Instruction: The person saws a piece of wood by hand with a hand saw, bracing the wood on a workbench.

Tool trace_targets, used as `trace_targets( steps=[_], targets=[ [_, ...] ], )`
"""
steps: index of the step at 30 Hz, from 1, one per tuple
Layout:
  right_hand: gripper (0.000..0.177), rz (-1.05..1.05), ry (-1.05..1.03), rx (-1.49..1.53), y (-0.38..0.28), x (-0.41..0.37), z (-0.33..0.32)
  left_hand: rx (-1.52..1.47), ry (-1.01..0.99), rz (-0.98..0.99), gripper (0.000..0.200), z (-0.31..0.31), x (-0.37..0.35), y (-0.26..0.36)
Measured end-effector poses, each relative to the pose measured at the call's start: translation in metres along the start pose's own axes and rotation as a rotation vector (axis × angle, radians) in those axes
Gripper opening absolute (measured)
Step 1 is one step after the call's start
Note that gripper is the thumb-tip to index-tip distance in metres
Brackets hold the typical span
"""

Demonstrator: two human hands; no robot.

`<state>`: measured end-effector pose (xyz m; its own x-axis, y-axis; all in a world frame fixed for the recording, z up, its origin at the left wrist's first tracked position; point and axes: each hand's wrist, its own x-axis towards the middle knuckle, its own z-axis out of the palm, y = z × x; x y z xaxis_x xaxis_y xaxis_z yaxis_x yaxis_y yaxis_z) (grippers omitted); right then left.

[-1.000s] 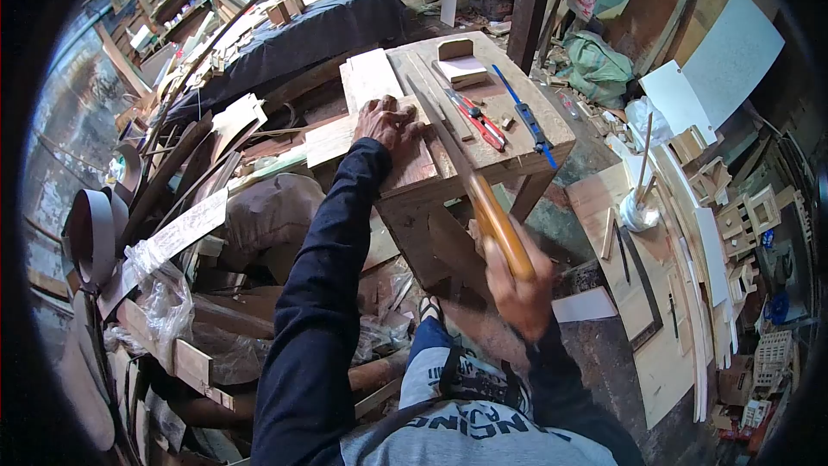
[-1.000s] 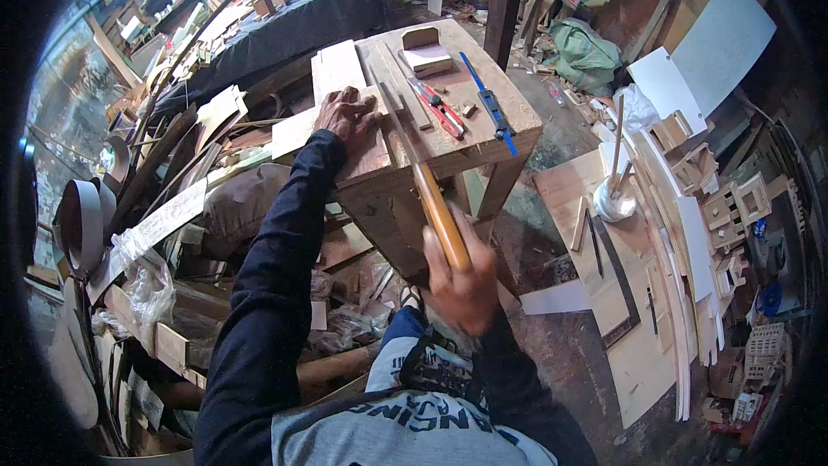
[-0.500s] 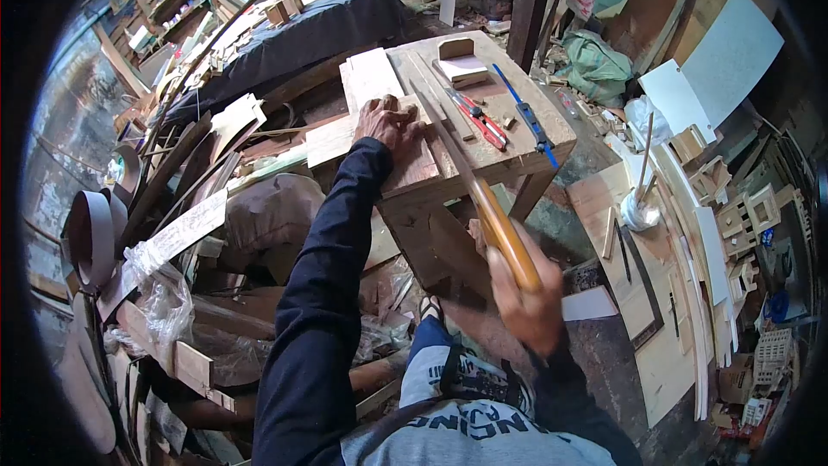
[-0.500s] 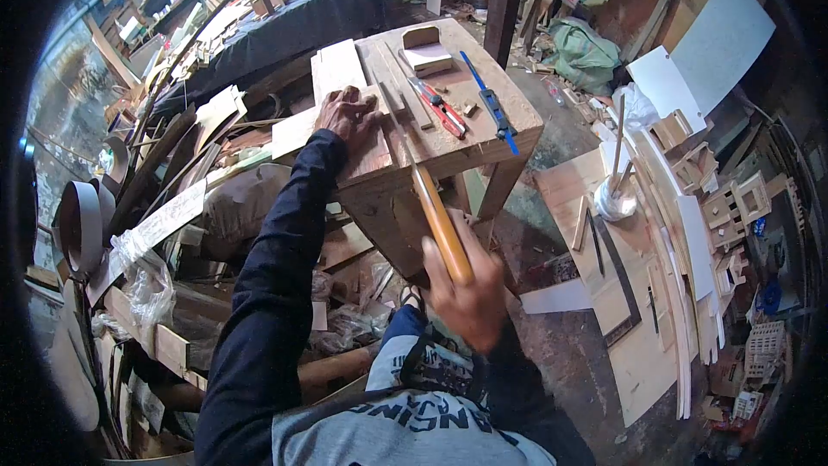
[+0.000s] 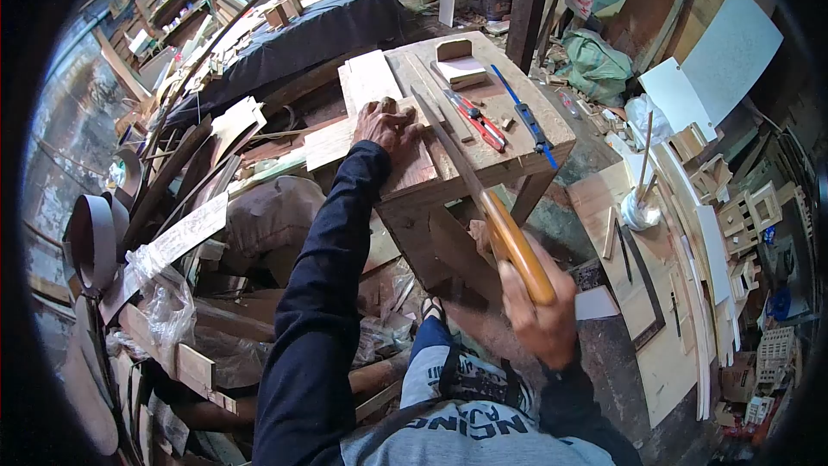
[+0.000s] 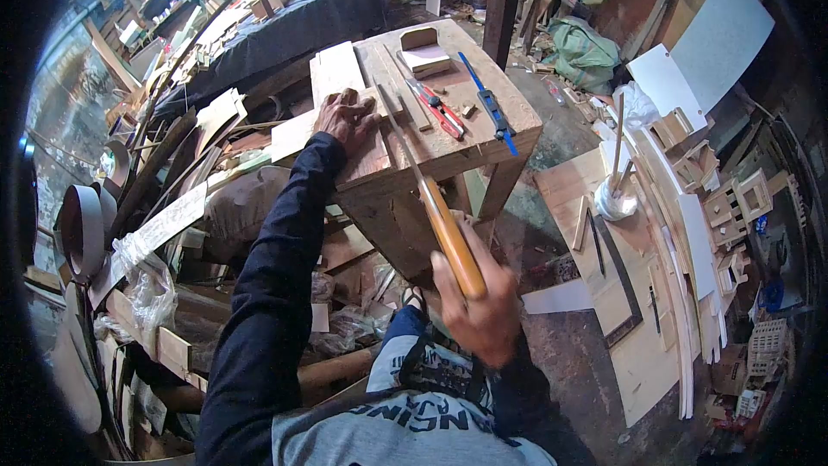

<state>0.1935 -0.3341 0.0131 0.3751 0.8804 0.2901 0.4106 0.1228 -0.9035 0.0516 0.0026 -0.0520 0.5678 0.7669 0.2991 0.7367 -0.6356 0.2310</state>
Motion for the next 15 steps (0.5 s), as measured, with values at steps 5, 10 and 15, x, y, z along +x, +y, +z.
trace_targets(
  steps=[5, 10, 15],
  targets=[
    [0.033, -0.091, -0.045, -0.027, 0.019, 0.060, 0.037, 0.067, 0.168, 0.098, 0.040, 0.016, 0.000, -0.011],
    [0.031, -0.101, -0.043, -0.003, 0.024, 0.084, 0.047, 0.084, 0.133, 0.075, 0.043, 0.014, 0.001, -0.007],
    [0.036, 0.027, -0.040, 0.029, 0.001, 0.010, -0.001, 0.063, 0.135, 0.087, 0.044, 0.016, 0.001, -0.011]
  ],
)
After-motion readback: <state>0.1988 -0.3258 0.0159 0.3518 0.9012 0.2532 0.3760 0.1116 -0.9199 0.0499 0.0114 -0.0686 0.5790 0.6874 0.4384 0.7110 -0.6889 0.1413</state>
